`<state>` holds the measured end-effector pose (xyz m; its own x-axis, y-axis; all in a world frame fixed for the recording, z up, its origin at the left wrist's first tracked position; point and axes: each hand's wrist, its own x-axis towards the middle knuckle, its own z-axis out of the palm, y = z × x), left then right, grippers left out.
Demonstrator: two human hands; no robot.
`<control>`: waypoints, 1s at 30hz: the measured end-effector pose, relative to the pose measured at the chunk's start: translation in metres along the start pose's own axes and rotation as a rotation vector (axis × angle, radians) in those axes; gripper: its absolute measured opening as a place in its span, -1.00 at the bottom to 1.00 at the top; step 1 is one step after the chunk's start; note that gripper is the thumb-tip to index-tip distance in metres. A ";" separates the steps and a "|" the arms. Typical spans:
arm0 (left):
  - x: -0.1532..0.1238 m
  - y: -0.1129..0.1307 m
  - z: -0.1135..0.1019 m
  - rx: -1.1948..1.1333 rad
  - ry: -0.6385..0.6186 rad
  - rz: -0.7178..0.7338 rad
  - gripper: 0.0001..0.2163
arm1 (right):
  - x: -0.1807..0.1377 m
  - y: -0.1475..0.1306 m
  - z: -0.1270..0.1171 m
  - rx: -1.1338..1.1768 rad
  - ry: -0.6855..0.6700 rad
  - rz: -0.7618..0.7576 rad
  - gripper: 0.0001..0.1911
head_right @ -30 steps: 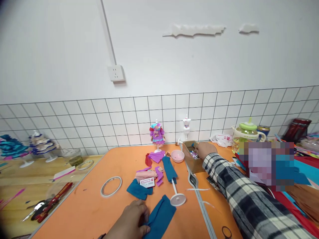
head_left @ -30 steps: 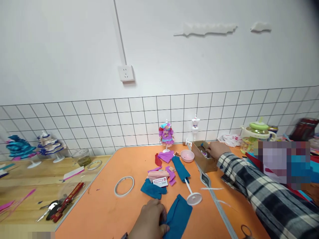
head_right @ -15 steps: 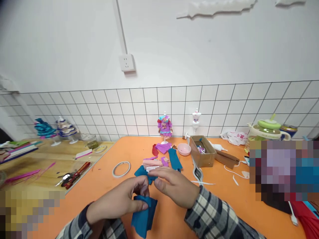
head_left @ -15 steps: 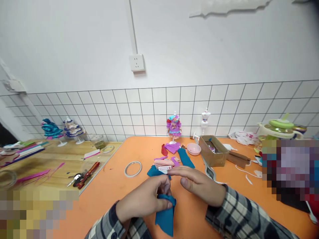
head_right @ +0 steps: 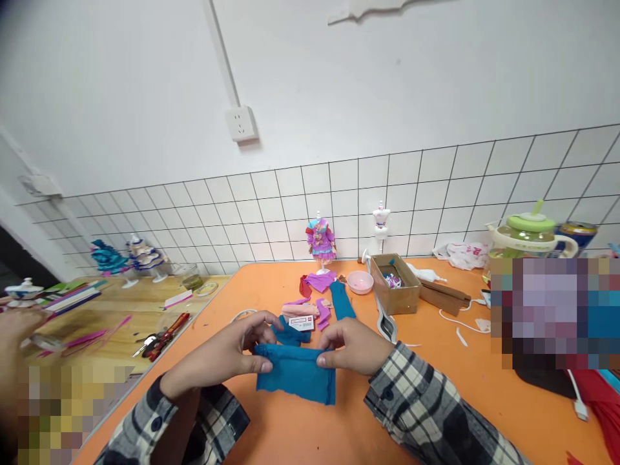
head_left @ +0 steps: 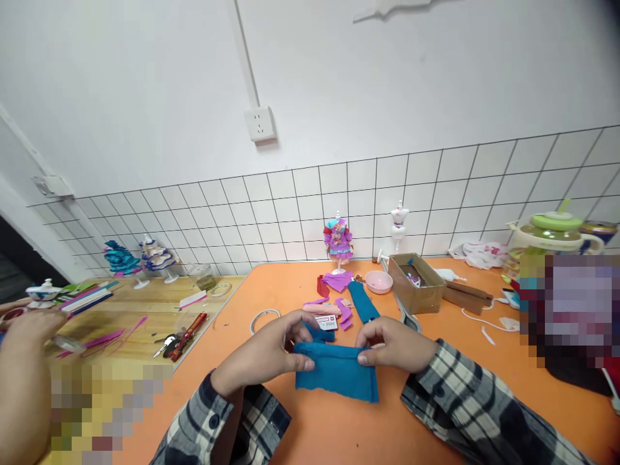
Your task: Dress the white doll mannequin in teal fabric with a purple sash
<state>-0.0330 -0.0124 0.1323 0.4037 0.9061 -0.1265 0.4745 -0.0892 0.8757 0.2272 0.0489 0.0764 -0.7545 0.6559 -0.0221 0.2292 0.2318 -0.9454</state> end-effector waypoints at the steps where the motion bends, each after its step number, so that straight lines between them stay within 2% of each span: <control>1: 0.002 -0.004 -0.001 -0.030 -0.010 -0.005 -0.52 | -0.001 -0.002 -0.002 0.001 0.020 0.014 -0.72; 2: 0.004 -0.009 -0.001 -0.055 -0.018 -0.010 -0.49 | -0.002 -0.005 -0.004 -0.005 0.042 0.023 -0.72; 4: 0.008 -0.018 -0.001 -0.086 -0.016 -0.026 -0.58 | -0.004 -0.008 -0.006 -0.008 0.074 0.024 -0.69; 6: 0.013 -0.025 -0.001 -0.093 0.018 -0.028 -0.72 | -0.007 -0.011 -0.007 0.044 0.087 -0.006 -0.55; 8: 0.015 -0.030 -0.002 -0.103 0.059 -0.015 -0.76 | -0.010 -0.012 -0.008 0.152 0.079 -0.064 -0.45; 11: 0.016 -0.031 -0.003 -0.173 0.085 0.011 -0.73 | -0.014 -0.014 -0.008 0.289 0.057 -0.161 -0.60; 13: 0.016 -0.027 -0.002 -0.209 0.070 0.030 -0.71 | -0.017 -0.016 -0.008 0.300 0.064 -0.210 -0.70; 15: 0.016 -0.022 0.000 -0.197 0.066 0.076 -0.70 | -0.022 -0.019 -0.010 0.284 0.044 -0.254 -0.71; 17: 0.018 -0.015 0.003 -0.137 0.152 0.118 -0.68 | -0.030 -0.024 -0.014 0.284 -0.008 -0.265 -0.66; 19: 0.026 -0.009 0.007 -0.027 0.270 0.084 -0.62 | -0.040 -0.031 -0.020 0.246 0.015 -0.215 -0.61; 21: 0.041 -0.006 0.013 0.096 0.259 -0.039 -0.55 | -0.051 -0.042 -0.028 0.102 0.182 -0.152 -0.64; 24: 0.081 -0.007 0.031 0.229 0.056 -0.236 -0.47 | -0.067 -0.059 -0.039 -0.241 0.528 -0.184 -0.81; 27: 0.130 -0.015 0.058 0.265 0.059 -0.305 -0.47 | -0.079 -0.069 -0.051 -0.497 0.732 -0.271 -0.78; 30: 0.169 -0.025 0.080 0.263 0.086 -0.327 -0.45 | -0.087 -0.069 -0.062 -0.616 0.896 -0.278 -0.74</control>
<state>0.0852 0.1097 0.0516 0.1376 0.9344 -0.3286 0.7544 0.1161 0.6461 0.3153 0.0206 0.1634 -0.1688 0.7485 0.6413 0.5739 0.6036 -0.5534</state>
